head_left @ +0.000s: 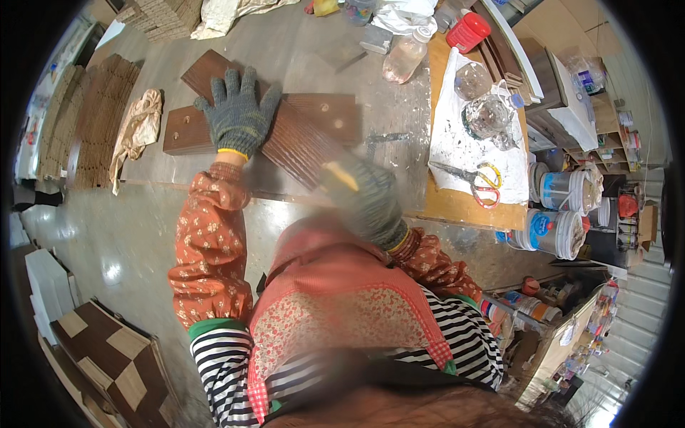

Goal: The person wipes and cleans several brown wooden panels on a workbench using a cloth. They handle the panels one at a time, turning them over to clean different sides and stacking them as they finish.

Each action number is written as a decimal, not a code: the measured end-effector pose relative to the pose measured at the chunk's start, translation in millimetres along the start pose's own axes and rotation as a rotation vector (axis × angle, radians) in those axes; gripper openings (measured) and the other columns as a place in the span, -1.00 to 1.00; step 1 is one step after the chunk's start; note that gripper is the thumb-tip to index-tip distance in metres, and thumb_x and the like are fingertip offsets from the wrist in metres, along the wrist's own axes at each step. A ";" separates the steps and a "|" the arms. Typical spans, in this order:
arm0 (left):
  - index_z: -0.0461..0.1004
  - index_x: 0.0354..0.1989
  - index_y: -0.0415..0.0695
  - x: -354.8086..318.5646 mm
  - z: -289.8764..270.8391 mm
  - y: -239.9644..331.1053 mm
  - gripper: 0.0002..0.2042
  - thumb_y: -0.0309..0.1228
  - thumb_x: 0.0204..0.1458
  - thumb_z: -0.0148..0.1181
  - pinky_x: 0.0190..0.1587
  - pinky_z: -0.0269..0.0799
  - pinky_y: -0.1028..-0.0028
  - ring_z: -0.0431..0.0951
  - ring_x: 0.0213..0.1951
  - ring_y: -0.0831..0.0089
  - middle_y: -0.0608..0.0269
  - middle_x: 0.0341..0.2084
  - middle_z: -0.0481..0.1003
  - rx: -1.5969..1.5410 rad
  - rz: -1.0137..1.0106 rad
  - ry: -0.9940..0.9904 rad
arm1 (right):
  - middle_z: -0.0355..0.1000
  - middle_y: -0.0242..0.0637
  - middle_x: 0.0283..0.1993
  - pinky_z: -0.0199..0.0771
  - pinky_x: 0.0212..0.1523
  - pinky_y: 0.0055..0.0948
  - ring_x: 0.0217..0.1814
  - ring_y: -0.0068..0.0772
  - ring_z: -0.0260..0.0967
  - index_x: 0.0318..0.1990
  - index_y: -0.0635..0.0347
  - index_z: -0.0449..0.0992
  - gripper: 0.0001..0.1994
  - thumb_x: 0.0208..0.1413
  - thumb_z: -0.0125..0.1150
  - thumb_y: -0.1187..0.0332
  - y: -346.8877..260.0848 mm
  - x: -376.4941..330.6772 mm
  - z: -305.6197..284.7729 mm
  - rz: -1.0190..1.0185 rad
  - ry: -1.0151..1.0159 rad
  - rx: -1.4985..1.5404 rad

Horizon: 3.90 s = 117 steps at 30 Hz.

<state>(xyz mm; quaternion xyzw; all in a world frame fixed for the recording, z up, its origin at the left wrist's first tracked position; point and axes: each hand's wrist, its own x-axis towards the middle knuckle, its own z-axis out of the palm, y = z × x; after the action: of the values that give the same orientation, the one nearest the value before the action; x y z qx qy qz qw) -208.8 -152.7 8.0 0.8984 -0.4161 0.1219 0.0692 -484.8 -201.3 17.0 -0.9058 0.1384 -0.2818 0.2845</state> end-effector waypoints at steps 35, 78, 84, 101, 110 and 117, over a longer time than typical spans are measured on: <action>0.51 0.01 -0.20 -212.0 -15.7 -35.9 -0.79 -0.40 0.27 0.20 0.05 0.62 -0.01 0.63 -0.07 0.07 0.15 -0.12 0.54 -2.263 -0.871 0.161 | 0.42 -0.05 0.23 0.39 0.29 -0.04 0.25 0.06 0.40 0.26 0.07 0.52 -0.41 0.06 0.44 0.13 -17.3 12.0 8.5 -0.315 -0.092 -0.176; 0.44 0.20 -0.22 -195.5 -17.0 -91.5 -0.53 -0.46 0.09 0.36 -0.07 0.62 0.46 0.57 0.04 0.36 0.16 -0.02 0.54 -1.609 -0.264 0.175 | 0.47 -0.19 0.16 0.46 0.09 -0.13 0.23 -0.11 0.42 0.11 0.13 0.54 -0.69 0.24 0.14 0.32 -118.2 64.1 82.9 -0.536 -0.412 -0.127; 0.40 0.01 -0.20 -181.7 -51.5 -90.6 -0.63 -0.21 0.18 0.28 -0.79 0.39 0.55 0.48 -0.73 0.37 0.09 -0.48 0.52 -2.285 -0.969 -0.204 | 0.45 -0.11 0.23 0.34 0.29 -0.01 0.28 0.00 0.37 0.12 0.05 0.56 -0.68 0.22 0.20 0.31 -44.1 109.8 32.6 -0.649 -0.171 -0.459; 0.51 -0.20 -0.07 -174.3 -65.0 -110.4 -0.77 -0.18 0.17 0.25 -0.65 0.42 0.51 0.53 -0.63 0.42 0.21 -0.53 0.53 -2.178 -1.248 -0.304 | 0.44 -0.19 0.24 0.33 0.29 0.06 0.28 0.01 0.37 0.18 -0.01 0.53 -0.65 0.25 0.13 0.31 -49.8 116.6 52.5 -0.582 -0.157 -0.332; 0.53 -0.11 -0.11 -185.3 -51.2 -107.3 -0.73 -0.18 0.18 0.23 -0.65 0.43 0.47 0.54 -0.58 0.45 0.20 -0.49 0.56 -2.137 -1.073 -0.127 | 0.42 -0.10 0.20 0.44 0.16 -0.04 0.16 -0.08 0.44 0.16 0.14 0.54 -0.60 0.19 0.06 0.27 -113.1 92.4 88.9 -0.570 -0.287 -0.140; 0.51 -0.22 -0.16 -187.9 -63.4 -110.9 -0.76 -0.23 0.13 0.27 -0.68 0.45 0.46 0.52 -0.69 0.38 0.19 -0.57 0.54 -2.147 -1.123 -0.194 | 0.46 -0.24 0.12 0.55 -0.07 -0.13 -0.05 -0.14 0.52 0.03 0.06 0.56 -0.71 0.17 0.24 0.27 -23.7 133.1 52.6 -0.624 -0.143 -0.305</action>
<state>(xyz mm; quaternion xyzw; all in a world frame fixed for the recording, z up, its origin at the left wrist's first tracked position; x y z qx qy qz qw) -251.5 70.4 14.4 0.4448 0.1384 -0.3994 0.7897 -344.8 -214.1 52.8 -0.9540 -0.1248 -0.2669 0.0550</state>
